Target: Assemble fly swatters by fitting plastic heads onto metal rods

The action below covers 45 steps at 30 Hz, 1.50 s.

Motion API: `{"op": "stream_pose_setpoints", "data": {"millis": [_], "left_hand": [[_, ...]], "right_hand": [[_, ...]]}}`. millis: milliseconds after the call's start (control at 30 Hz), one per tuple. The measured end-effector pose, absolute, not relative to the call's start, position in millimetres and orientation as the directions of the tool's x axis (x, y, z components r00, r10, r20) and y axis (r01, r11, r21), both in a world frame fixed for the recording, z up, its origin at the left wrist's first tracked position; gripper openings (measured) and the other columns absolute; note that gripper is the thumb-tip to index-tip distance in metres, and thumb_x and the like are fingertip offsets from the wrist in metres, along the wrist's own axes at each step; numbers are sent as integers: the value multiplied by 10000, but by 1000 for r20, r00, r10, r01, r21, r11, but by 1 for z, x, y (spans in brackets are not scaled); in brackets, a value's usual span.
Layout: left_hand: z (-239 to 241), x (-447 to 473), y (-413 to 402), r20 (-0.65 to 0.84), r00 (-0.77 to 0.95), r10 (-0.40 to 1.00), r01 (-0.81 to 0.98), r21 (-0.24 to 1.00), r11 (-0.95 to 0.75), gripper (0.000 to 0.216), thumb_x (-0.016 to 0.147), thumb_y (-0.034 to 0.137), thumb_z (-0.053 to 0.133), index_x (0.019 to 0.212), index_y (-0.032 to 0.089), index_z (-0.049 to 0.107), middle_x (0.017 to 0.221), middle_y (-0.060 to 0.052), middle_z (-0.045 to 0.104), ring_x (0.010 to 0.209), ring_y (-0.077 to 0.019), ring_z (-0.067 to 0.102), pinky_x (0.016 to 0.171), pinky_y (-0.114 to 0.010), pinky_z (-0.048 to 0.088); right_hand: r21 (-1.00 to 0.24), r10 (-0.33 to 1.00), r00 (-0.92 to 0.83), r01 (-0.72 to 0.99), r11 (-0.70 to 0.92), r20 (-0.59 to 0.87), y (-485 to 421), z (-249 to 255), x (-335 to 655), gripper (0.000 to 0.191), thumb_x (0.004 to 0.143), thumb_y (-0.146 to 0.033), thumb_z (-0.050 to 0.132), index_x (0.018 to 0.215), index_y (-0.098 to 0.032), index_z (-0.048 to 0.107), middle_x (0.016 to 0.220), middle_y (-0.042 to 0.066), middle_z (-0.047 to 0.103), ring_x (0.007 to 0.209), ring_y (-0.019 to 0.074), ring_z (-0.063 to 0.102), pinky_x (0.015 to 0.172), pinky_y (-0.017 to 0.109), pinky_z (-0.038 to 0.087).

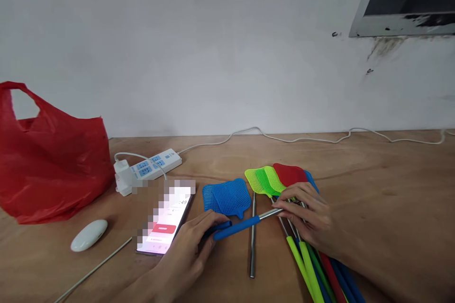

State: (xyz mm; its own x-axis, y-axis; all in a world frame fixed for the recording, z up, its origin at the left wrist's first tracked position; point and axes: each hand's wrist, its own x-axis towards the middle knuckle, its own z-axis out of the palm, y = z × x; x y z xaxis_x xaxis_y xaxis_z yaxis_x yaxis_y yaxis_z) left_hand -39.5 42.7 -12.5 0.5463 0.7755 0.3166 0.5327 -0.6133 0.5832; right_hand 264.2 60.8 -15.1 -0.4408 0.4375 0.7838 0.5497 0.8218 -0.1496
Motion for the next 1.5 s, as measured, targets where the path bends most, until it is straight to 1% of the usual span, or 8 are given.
{"op": "stream_pose_setpoints", "data": {"millis": [267,433,567,767,933,1100,1200,1500], "left_hand": [[-11,-38,35,309,446,840,622,568,-539,254,1008,252,389,1242,290,481,1078,-29,695,1001,-220,673,825,-327,568],[-15,-39,34,269,468,842,623,576,-530,220,987,260,408,1180,286,509,1096,-46,700,985,-230,680,817,-335,573],[-13,-37,37,275,476,835,645,537,-544,223,960,226,405,1152,274,508,1045,-38,711,899,-214,699,728,-302,561],[-16,-42,51,323,406,855,859,183,-478,272,976,280,378,1209,211,499,854,-58,716,736,-265,701,609,-346,521],[-18,-43,56,373,487,790,853,-6,-523,275,966,242,406,1174,182,576,1108,-132,694,967,-320,677,819,-481,556],[-15,-37,50,285,658,697,708,79,-701,430,997,306,481,1419,224,461,1435,-105,557,1288,-308,542,1057,-500,462],[-16,-37,48,219,716,662,648,142,-748,540,998,345,507,1510,266,355,1514,-73,487,1379,-292,460,1128,-505,397],[-19,-34,50,245,660,710,686,187,-703,322,983,235,481,1286,206,585,1238,-104,651,1162,-301,609,1042,-534,472]], "right_hand": [[-125,466,-417,626,769,780,63,-16,270,250,918,-83,597,1096,-230,692,954,81,658,852,227,595,751,404,485],[-11,469,-452,711,703,759,62,-21,269,223,931,-124,609,1106,-226,702,747,29,587,677,183,531,621,321,457],[51,408,-523,658,751,749,64,-24,273,255,932,-109,621,1177,-174,653,776,33,684,673,170,593,677,318,490],[9,433,-508,656,755,744,67,-23,276,170,960,-153,586,1122,-168,636,835,49,732,720,179,651,707,325,513],[-8,467,-527,657,753,710,67,-24,274,153,961,-119,530,1044,-206,624,901,60,742,821,209,658,753,346,535],[-39,460,-529,625,780,714,67,-25,272,143,938,-127,579,1051,-202,622,933,60,744,853,212,657,774,350,551],[-55,469,-527,621,782,709,67,-24,271,167,949,-135,555,1066,-217,641,942,56,751,859,209,664,781,347,560],[-2,434,-554,615,788,710,65,-25,273,299,934,-72,547,1177,-215,647,1042,72,754,993,232,659,850,397,549]]}}
